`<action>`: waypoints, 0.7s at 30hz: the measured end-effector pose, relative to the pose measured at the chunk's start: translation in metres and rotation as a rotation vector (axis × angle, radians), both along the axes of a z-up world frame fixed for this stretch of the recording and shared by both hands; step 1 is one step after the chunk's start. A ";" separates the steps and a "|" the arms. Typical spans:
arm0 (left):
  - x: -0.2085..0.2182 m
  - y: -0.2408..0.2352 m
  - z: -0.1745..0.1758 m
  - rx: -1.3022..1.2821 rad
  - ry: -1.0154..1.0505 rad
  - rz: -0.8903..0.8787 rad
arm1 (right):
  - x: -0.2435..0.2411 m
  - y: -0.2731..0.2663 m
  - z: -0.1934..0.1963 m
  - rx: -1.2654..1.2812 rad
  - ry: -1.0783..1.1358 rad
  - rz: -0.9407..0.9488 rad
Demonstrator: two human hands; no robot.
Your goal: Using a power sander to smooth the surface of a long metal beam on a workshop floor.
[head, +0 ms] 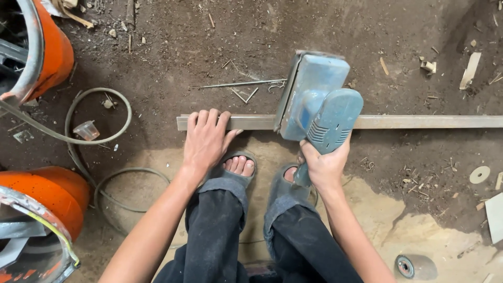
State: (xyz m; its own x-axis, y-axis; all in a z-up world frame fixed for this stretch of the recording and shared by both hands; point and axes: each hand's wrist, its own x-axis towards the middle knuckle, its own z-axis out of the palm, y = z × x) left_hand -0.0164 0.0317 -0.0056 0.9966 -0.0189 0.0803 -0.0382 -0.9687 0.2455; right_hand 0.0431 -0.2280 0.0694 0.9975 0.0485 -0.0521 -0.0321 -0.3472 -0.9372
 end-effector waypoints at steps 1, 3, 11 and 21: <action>0.000 0.000 0.000 -0.002 0.005 -0.001 | 0.002 0.000 0.001 -0.002 0.005 -0.001; 0.003 0.001 0.001 0.006 0.001 -0.008 | 0.008 0.000 0.003 0.083 0.043 0.025; -0.002 0.001 -0.002 0.001 0.011 -0.007 | -0.005 0.020 0.030 0.149 0.163 0.033; 0.000 0.002 -0.002 -0.014 0.022 -0.006 | 0.028 -0.009 0.036 0.092 0.447 -0.272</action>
